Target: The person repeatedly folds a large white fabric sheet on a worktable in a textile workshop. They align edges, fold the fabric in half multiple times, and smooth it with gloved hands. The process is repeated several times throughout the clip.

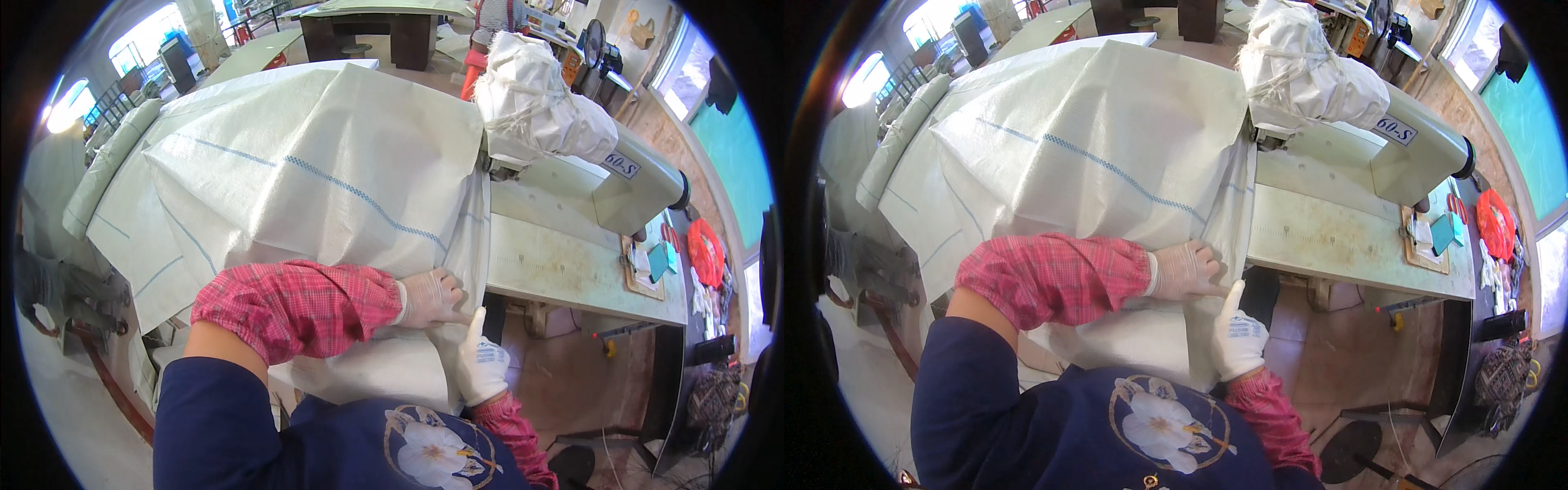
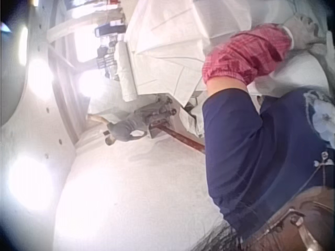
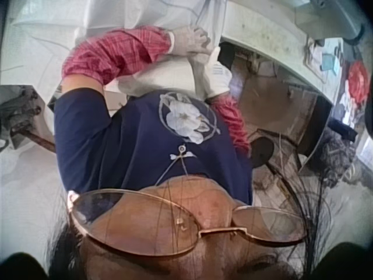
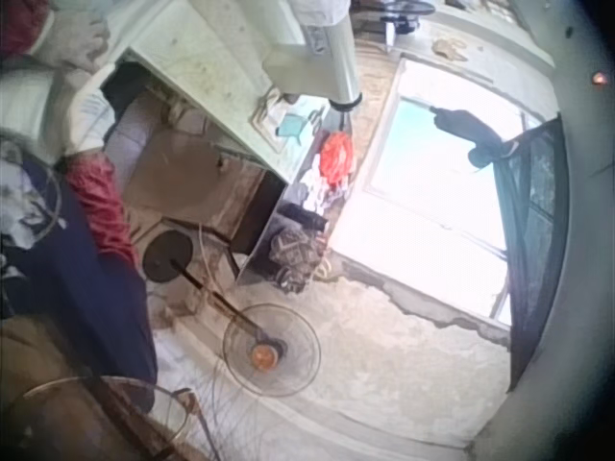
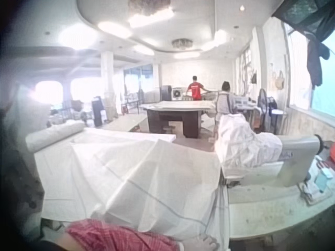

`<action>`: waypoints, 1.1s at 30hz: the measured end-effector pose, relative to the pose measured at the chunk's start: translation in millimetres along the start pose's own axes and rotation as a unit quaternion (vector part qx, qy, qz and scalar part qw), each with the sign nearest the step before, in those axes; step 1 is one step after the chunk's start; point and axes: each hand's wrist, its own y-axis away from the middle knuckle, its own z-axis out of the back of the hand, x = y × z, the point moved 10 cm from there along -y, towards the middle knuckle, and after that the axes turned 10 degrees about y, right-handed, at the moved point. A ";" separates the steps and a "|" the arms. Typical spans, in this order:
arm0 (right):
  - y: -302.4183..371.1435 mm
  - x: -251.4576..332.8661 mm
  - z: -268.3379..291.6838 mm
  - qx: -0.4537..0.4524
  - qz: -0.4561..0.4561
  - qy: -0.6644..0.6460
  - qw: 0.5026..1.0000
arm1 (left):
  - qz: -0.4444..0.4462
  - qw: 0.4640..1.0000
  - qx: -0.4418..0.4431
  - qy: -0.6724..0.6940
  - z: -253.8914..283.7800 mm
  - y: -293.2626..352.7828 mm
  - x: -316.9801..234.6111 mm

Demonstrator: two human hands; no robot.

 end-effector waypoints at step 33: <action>-76.8 131.6 81.6 -0.002 0.395 0.085 0.915 | -0.160 0.955 0.137 0.209 184.8 -41.6 -148.6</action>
